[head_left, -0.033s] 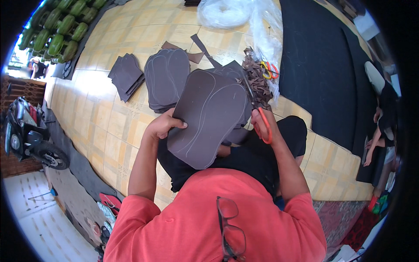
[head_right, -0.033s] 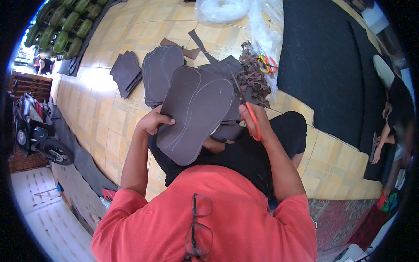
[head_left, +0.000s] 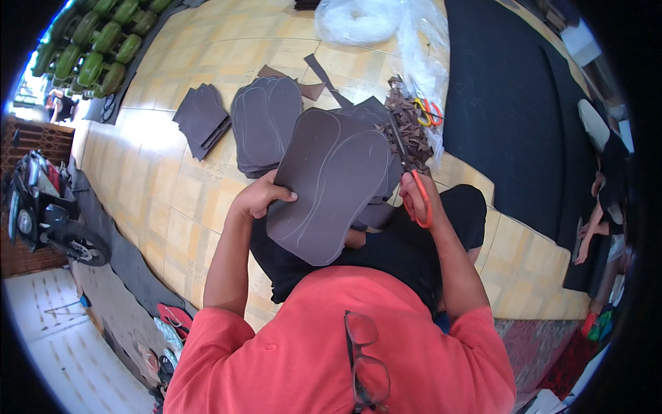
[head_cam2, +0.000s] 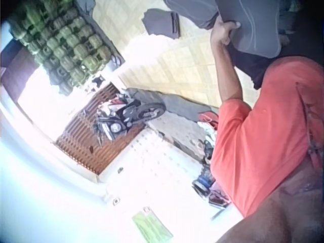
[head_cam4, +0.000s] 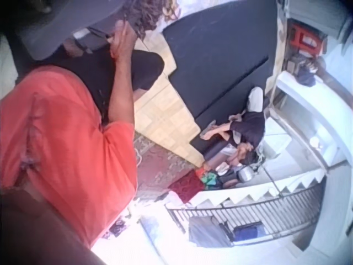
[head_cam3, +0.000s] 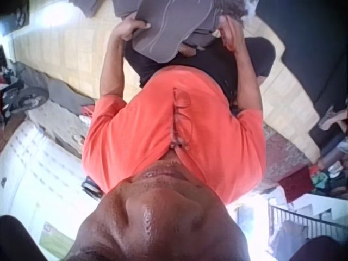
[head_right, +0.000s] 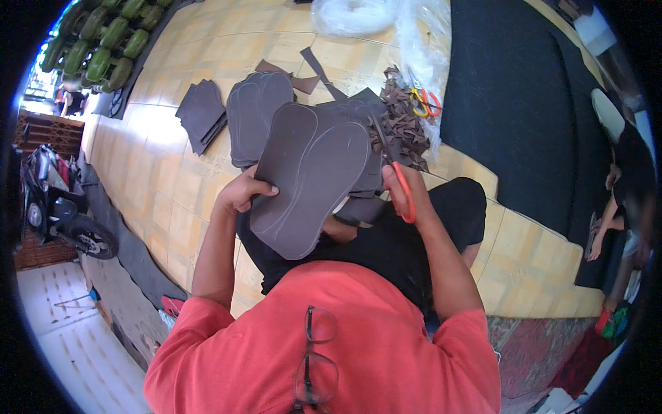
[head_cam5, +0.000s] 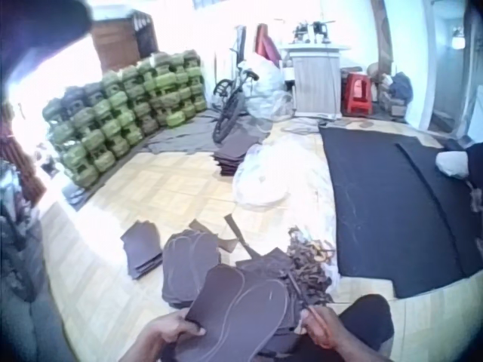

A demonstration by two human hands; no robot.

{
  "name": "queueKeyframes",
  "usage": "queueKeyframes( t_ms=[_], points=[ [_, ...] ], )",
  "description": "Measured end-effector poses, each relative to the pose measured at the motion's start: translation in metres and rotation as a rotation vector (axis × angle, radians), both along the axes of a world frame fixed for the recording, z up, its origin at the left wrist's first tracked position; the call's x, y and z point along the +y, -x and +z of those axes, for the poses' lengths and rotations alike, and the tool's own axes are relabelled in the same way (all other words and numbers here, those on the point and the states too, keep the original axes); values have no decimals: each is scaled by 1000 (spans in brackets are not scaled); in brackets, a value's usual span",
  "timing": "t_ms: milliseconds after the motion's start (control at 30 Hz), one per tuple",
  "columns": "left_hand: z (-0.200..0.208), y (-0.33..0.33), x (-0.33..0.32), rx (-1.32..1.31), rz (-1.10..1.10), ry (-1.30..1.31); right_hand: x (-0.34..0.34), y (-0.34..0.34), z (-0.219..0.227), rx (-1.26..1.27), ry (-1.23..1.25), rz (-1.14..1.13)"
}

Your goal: The person sits on the floor and uses scissors to cut out shoe-shaped pieces from a dark sheet of material. They stack the cut pieces and continue cutting additional shapes from the remaining sheet.

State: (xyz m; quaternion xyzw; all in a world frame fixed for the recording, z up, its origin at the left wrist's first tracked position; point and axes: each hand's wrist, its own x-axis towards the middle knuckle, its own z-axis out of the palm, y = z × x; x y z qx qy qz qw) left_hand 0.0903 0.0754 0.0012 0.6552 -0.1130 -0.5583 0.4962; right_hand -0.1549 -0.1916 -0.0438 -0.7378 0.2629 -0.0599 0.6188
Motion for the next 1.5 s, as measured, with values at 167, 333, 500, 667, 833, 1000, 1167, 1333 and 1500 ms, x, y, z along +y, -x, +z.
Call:
queueKeyframes(
  t_ms=[167,333,500,667,833,1000,1167,1333,1500],
  points=[
    [-18,-45,12,-74,209,-10,1,13,-37,51,-197,-209],
    [-14,-115,7,-127,374,27,1,18,-55,41,-310,-293],
    [-93,-141,13,-1479,312,-524,-6,10,-67,-9,-421,-342],
    [-116,-15,-67,-1208,-41,-12,-11,3,-70,92,-353,-369],
    [-167,57,-106,-1028,-277,-449,-13,-3,-74,145,-334,-365],
    [-165,75,-117,-1106,-212,-576,-18,-1,-79,108,-419,-404],
    [-162,70,-122,-1092,-208,-656,-23,-1,-83,88,-491,-435],
    [-168,56,-121,-1124,13,-281,-22,-3,-81,39,-496,-438],
    [-99,40,-132,-1176,1,1,-24,0,-81,76,-471,-452]
  ],
)
